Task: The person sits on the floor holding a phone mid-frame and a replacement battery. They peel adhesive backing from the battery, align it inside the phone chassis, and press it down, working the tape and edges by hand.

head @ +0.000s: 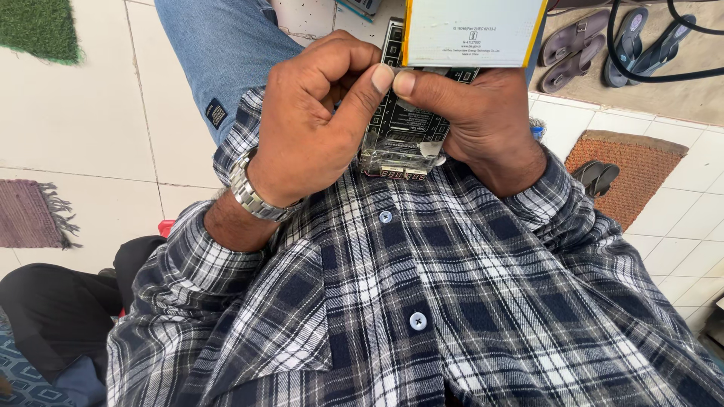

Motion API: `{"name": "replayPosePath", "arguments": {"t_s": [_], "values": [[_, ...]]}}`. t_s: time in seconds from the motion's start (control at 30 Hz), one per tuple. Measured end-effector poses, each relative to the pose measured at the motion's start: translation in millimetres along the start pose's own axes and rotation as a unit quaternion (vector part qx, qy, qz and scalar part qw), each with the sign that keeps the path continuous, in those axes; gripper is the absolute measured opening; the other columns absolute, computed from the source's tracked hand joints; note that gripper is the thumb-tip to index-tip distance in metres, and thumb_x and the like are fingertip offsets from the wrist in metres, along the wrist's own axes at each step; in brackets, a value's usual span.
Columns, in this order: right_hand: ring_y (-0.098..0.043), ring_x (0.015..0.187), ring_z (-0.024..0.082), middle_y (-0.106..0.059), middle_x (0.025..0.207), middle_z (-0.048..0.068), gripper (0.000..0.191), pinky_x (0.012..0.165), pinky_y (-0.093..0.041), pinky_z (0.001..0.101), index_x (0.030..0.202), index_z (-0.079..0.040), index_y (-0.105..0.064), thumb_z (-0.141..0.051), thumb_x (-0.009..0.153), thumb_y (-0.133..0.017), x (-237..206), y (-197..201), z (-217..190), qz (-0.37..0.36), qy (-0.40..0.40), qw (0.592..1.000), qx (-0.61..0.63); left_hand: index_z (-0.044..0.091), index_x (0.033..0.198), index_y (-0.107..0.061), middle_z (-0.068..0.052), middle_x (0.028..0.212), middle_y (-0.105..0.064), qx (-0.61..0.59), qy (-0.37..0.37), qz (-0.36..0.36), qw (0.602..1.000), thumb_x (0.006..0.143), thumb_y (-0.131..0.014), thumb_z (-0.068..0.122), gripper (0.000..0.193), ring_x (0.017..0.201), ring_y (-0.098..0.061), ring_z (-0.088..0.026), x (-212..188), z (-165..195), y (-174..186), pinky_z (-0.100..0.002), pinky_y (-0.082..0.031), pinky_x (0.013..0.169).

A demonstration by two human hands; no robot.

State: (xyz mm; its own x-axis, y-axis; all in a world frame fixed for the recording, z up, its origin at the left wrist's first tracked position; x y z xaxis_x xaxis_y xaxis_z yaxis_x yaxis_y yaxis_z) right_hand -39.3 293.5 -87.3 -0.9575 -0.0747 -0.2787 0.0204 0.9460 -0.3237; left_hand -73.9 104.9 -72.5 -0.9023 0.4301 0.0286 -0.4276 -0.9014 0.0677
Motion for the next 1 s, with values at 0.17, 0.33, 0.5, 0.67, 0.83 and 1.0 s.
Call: {"name": "replayPosePath", "arguments": {"t_s": [0.17, 0.33, 0.5, 0.67, 0.83, 1.0], "values": [[-0.074, 0.099, 0.018, -0.074, 0.108, 0.01, 0.023, 0.089, -0.064, 0.0306, 0.121, 0.001, -0.069, 0.009, 0.101, -0.077, 3, -1, 3, -0.015, -0.006, 1.0, 0.01, 0.001, 0.105, -0.066, -0.001, 0.089, -0.059, 0.004, -0.021, 0.0, 1.0, 0.114, -0.066, 0.007, 0.011, 0.071, -0.053, -0.005, -3, -4, -1, -0.02, -0.041, 0.062], [-0.074, 0.1, 0.018, -0.073, 0.109, 0.01, 0.025, 0.091, -0.064, 0.0307, 0.123, 0.001, -0.069, 0.008, 0.101, -0.078, 4, 1, 9, -0.002, -0.021, 1.0, 0.023, 0.0, 0.103, -0.065, -0.001, 0.091, -0.06, -0.027, -0.031, -0.002, 0.999, 0.115, -0.065, 0.008, 0.014, 0.074, -0.056, -0.005, -1, -14, -4, -0.02, -0.045, 0.065], [-0.073, 0.1, 0.019, -0.073, 0.108, 0.009, 0.023, 0.091, -0.065, 0.0319, 0.122, -0.001, -0.068, 0.006, 0.102, -0.078, 8, 2, 9, -0.023, -0.003, 1.0, 0.014, 0.0, 0.105, -0.065, -0.001, 0.096, -0.061, -0.041, -0.038, -0.004, 0.998, 0.115, -0.066, 0.008, 0.012, 0.076, -0.058, -0.004, 1, -19, -3, -0.02, -0.048, 0.067], [-0.071, 0.111, 0.018, -0.072, 0.117, 0.008, 0.03, 0.101, -0.062, 0.0332, 0.129, -0.004, -0.066, 0.005, 0.103, -0.078, 8, 1, 4, -0.033, 0.021, 0.998, 0.045, -0.001, 0.108, -0.066, -0.002, 0.098, -0.063, -0.057, -0.044, 0.003, 0.997, 0.118, -0.066, 0.009, 0.015, 0.082, -0.06, -0.004, 1, -15, 4, -0.02, -0.051, 0.072], [-0.07, 0.117, 0.018, -0.072, 0.122, 0.009, 0.027, 0.104, -0.056, 0.0326, 0.128, -0.002, -0.066, 0.007, 0.106, -0.078, 9, 1, 1, -0.046, 0.034, 0.997, 0.045, -0.002, 0.109, -0.066, -0.002, 0.099, -0.065, -0.116, -0.029, 0.011, 0.993, 0.118, -0.066, 0.011, 0.016, 0.084, -0.061, -0.004, 2, -14, 7, -0.019, -0.052, 0.073], [-0.07, 0.116, 0.018, -0.072, 0.122, 0.009, 0.028, 0.105, -0.057, 0.0329, 0.128, -0.002, -0.066, 0.008, 0.105, -0.078, 7, 1, 0, -0.035, 0.036, 0.997, 0.055, -0.003, 0.113, -0.066, -0.002, 0.098, -0.068, -0.162, -0.027, -0.009, 0.986, 0.119, -0.066, 0.012, 0.016, 0.087, -0.064, -0.004, 4, -14, 7, -0.019, -0.054, 0.076]]}}
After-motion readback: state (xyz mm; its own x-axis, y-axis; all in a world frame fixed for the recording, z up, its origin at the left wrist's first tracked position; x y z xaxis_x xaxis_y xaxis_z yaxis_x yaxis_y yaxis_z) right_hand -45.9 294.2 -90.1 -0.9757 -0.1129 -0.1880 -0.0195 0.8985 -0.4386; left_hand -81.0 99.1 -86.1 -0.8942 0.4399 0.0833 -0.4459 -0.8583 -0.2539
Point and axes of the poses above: each hand's wrist, its own x-axis towards the middle knuckle, its own y-axis out of the back of the hand, z = x × y, the point moved 5 cm from there along x, towards the middle knuckle
